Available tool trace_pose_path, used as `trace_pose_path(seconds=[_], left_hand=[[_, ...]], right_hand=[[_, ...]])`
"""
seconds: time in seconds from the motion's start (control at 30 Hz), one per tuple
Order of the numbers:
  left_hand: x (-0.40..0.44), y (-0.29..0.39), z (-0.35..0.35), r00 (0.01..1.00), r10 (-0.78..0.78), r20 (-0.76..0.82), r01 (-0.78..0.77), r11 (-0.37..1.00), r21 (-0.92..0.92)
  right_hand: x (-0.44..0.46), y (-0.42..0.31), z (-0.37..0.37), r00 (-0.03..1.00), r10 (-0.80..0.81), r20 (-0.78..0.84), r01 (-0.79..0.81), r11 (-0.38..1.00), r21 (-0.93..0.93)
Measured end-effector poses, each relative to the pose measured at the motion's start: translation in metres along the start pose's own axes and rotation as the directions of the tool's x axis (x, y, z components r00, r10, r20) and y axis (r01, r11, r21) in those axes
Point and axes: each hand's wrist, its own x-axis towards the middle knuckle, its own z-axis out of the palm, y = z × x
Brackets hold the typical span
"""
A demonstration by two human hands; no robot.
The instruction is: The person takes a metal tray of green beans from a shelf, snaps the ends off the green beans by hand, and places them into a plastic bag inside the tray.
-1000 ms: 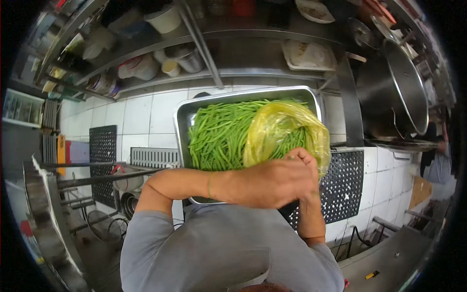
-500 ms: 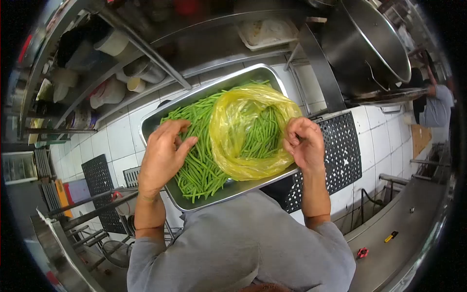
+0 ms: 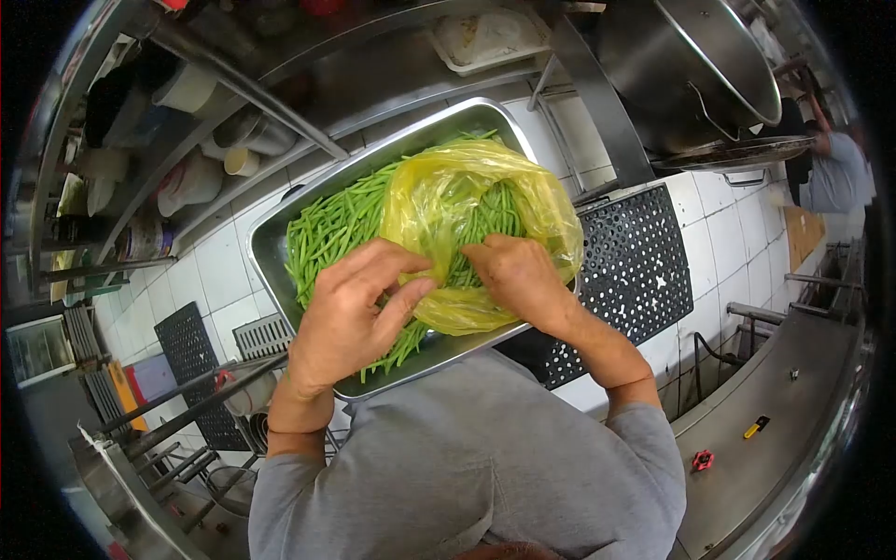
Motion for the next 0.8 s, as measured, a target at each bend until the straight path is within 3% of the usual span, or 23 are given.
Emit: trace_pose_path(seconds=[0.27, 0.37, 0.43, 0.47, 0.53, 0.57, 0.63, 0.67, 0.73, 0.8], left_hand=[[0.0, -0.006, 0.0, 1.0, -0.011, -0.02, 0.01, 1.0, -0.027], [0.003, -0.007, 0.0, 0.999, 0.022, -0.031, -0.022, 0.999, -0.024], [0.003, -0.008, -0.001, 0.998, -0.01, -0.062, 0.007, 0.999, -0.048], [0.003, -0.01, 0.001, 0.997, -0.015, -0.07, 0.011, 0.999, -0.053], [0.003, -0.015, 0.006, 0.999, -0.05, -0.003, 0.049, 0.992, -0.114], [0.004, -0.014, 0.011, 0.999, -0.051, -0.003, 0.051, 0.992, -0.118], [0.006, -0.007, 0.023, 0.976, -0.149, 0.16, 0.178, 0.966, -0.187], [0.007, -0.005, 0.027, 0.976, -0.148, 0.161, 0.177, 0.966, -0.186], [0.007, -0.005, 0.036, 0.979, -0.101, 0.178, 0.151, 0.943, -0.296], [0.007, -0.011, 0.04, 0.986, -0.06, 0.154, 0.102, 0.954, -0.282]], right_hand=[[0.004, 0.0, -0.001, 0.985, -0.138, 0.102, 0.159, 0.958, -0.24], [0.008, 0.0, -0.008, 0.971, -0.234, 0.056, 0.24, 0.954, -0.179], [0.005, -0.005, -0.021, 0.965, -0.183, -0.191, 0.227, 0.943, 0.243], [0.003, -0.01, -0.03, 0.965, -0.188, -0.181, 0.229, 0.943, 0.241], [-0.002, -0.018, -0.046, 0.973, 0.219, -0.07, -0.12, 0.742, 0.659], [-0.004, -0.017, -0.044, 0.973, 0.22, -0.067, -0.123, 0.743, 0.658], [-0.007, -0.012, -0.037, 0.939, 0.344, 0.018, -0.18, 0.446, 0.877], [-0.006, -0.012, -0.041, 0.938, 0.345, 0.016, -0.179, 0.445, 0.877], [-0.004, -0.013, -0.05, 0.902, 0.314, 0.298, -0.327, 0.042, 0.944], [-0.003, -0.012, -0.045, 0.903, 0.285, 0.322, -0.338, 0.007, 0.941]])
